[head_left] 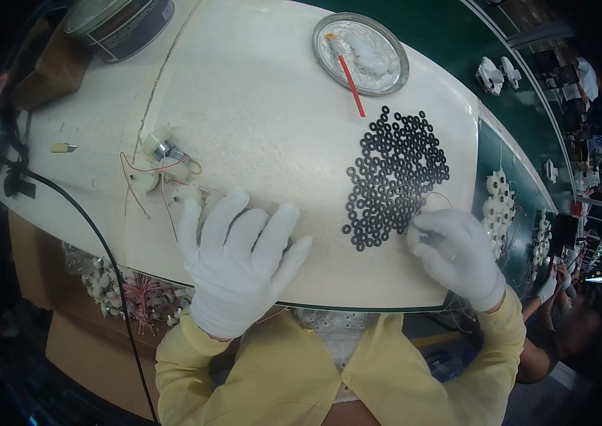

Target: The person assembles small white cylindrical electronic components by inserting wires and securing them with black washers. They then use a red-handled brush to apply a white substance from a metal dish onto the components, which are arranged on a green workbench.

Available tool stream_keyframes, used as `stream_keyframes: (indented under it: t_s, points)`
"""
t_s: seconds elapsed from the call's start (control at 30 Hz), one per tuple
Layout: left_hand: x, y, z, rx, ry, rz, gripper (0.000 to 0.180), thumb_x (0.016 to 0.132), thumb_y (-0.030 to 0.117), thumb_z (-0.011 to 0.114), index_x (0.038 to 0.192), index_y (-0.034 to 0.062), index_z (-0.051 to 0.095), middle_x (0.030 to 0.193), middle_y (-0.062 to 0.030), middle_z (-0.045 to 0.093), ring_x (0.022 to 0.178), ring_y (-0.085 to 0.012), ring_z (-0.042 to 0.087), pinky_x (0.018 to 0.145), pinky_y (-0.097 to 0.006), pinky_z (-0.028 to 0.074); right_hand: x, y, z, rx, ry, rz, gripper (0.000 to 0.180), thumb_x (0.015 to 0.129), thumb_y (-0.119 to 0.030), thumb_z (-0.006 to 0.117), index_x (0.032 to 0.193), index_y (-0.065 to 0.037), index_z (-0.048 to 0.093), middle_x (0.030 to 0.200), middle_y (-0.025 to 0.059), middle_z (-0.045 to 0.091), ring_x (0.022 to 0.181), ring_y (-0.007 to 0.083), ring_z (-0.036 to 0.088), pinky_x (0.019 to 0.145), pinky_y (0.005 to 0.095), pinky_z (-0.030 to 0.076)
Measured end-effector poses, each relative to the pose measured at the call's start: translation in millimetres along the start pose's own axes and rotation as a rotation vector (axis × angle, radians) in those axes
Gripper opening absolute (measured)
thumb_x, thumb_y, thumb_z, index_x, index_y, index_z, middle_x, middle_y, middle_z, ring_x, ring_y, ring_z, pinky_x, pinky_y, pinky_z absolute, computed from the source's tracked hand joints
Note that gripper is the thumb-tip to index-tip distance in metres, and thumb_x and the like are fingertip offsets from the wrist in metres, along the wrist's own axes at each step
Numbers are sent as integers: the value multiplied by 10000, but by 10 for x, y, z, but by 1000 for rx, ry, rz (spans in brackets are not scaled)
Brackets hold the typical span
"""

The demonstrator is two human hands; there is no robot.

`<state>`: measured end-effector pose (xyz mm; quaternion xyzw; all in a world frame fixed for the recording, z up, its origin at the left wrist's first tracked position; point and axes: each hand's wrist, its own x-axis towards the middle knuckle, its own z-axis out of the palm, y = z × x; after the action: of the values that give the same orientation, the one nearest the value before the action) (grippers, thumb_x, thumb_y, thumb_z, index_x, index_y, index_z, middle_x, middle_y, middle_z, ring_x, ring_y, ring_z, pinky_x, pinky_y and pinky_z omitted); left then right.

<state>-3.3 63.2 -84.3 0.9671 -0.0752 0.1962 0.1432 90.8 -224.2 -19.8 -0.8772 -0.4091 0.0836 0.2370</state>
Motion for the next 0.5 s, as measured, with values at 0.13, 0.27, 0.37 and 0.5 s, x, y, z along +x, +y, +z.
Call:
stream_keyframes:
  t_s: [0.13,0.27,0.37,0.5]
  points:
    - [5,-9,1,-4,-9,4,403,748,317,743,1118,170,682,981,-8,575,1100,-283,533,1076,-567,300,49,-18,4,-219,-36,-41,371,706,-85,740,1057,-91,619,818,27,603,697,239,597,640,362,459]
    - [5,-11,8,-4,-16,5,412,748,312,745,1127,169,676,984,-8,571,1101,-284,533,1074,-566,303,67,-22,34,-396,-56,-86,330,717,-140,744,1023,-147,621,813,-6,555,695,204,556,649,342,414]
    - [8,-8,4,-2,-21,7,409,748,304,746,1127,168,674,983,-10,566,1099,-287,535,1072,-565,307,80,-72,-24,-490,-99,-130,283,731,-143,711,998,-154,619,795,-7,519,689,193,530,651,335,407]
    - [3,-7,9,-6,-3,12,416,718,319,776,1091,162,679,953,-22,547,1085,-277,525,1039,-584,334,-12,-147,-102,-607,-180,-190,260,727,-124,640,986,-139,620,771,-4,468,688,173,507,650,326,405]
